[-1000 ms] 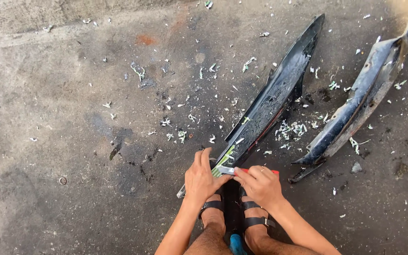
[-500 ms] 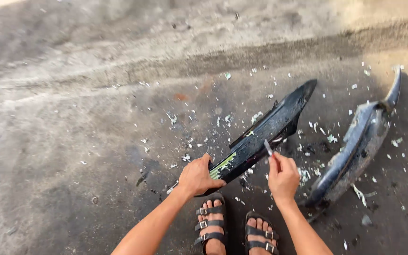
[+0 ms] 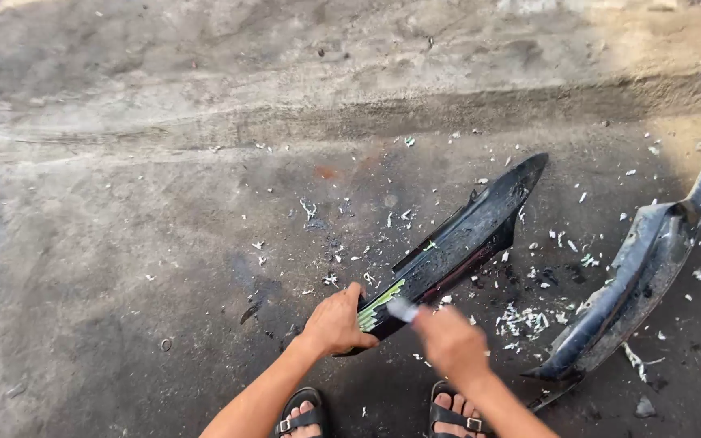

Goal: Scraping a sticker off a motorcycle fairing using a small blade

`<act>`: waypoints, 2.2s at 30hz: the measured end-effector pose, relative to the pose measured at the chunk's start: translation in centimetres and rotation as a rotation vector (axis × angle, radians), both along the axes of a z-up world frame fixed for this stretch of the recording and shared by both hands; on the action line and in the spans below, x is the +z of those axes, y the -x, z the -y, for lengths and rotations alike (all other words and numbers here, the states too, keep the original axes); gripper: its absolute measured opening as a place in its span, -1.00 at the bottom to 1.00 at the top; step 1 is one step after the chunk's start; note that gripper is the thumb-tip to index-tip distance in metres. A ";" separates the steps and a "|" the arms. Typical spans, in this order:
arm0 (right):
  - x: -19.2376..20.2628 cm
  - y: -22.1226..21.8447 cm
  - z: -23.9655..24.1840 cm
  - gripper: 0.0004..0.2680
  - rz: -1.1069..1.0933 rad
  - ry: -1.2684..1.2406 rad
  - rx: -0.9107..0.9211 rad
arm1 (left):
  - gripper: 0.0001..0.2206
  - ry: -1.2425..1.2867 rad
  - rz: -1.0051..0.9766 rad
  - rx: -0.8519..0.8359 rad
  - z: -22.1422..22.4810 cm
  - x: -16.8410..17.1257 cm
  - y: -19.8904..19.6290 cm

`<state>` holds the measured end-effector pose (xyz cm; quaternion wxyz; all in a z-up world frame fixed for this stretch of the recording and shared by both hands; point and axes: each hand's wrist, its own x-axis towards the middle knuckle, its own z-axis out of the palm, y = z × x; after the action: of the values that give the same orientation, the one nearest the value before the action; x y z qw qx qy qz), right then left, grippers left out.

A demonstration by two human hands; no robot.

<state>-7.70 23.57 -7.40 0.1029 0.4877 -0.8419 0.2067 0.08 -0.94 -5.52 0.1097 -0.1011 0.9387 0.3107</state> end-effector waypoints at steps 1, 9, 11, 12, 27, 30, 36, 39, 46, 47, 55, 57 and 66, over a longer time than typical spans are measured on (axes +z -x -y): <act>1.2 1.3 0.3 -0.84 0.127 0.071 -0.240 | -0.24 -0.035 -0.004 0.020 0.3 -0.8 -0.1; 0.7 1.9 3.6 -0.88 -0.167 -0.216 0.012 | -0.27 -0.242 0.036 0.104 1.8 -7.5 0.2; 1.0 3.4 4.1 -0.87 0.026 -0.131 -0.439 | -0.29 -0.292 -0.017 0.108 2.4 -8.8 0.0; 0.7 2.5 3.6 -0.87 0.041 -0.146 -0.415 | -0.29 -0.302 -0.001 0.134 1.9 -9.7 -0.5; -31.3 20.4 1.4 -0.79 0.000 -0.075 0.137 | -0.09 -0.350 0.012 0.098 5.9 -13.4 -1.5; -32.4 18.1 -0.1 -0.74 0.062 -0.087 0.088 | -0.06 -0.331 -0.054 0.120 6.7 -12.2 -2.5; -5.1 2.0 6.8 -0.81 -0.017 -0.525 -0.181 | -0.16 -0.352 -0.234 0.120 5.6 -12.4 -2.1; -3.5 0.5 8.4 -0.84 0.126 -0.279 -0.125 | -0.18 -0.350 -0.123 0.189 4.7 -13.7 -1.8; -2.4 0.2 10.2 -0.85 0.083 -0.288 0.062 | -0.22 -0.334 -0.186 0.216 4.2 -15.1 -1.7; -2.5 0.3 10.5 -0.85 0.062 -0.313 0.075 | -0.24 -0.332 -0.207 0.220 4.2 -15.3 -1.8; -3.5 0.9 10.7 -0.86 -0.098 -0.377 0.185 | -0.34 -0.305 -0.094 0.203 4.0 -15.3 -1.8; -3.4 0.9 10.7 -0.86 -0.104 -0.382 0.175 | -0.35 -0.254 -0.099 0.211 3.6 -15.8 -1.7; -4.1 0.3 10.1 -0.85 -0.147 -0.376 0.109 | -0.32 -0.182 -0.143 0.270 2.8 -15.8 -1.5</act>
<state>-8.02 13.50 -11.51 0.0599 0.5571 -0.8281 0.0149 1.58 -3.71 -21.29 0.0084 -0.1936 0.8899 0.4130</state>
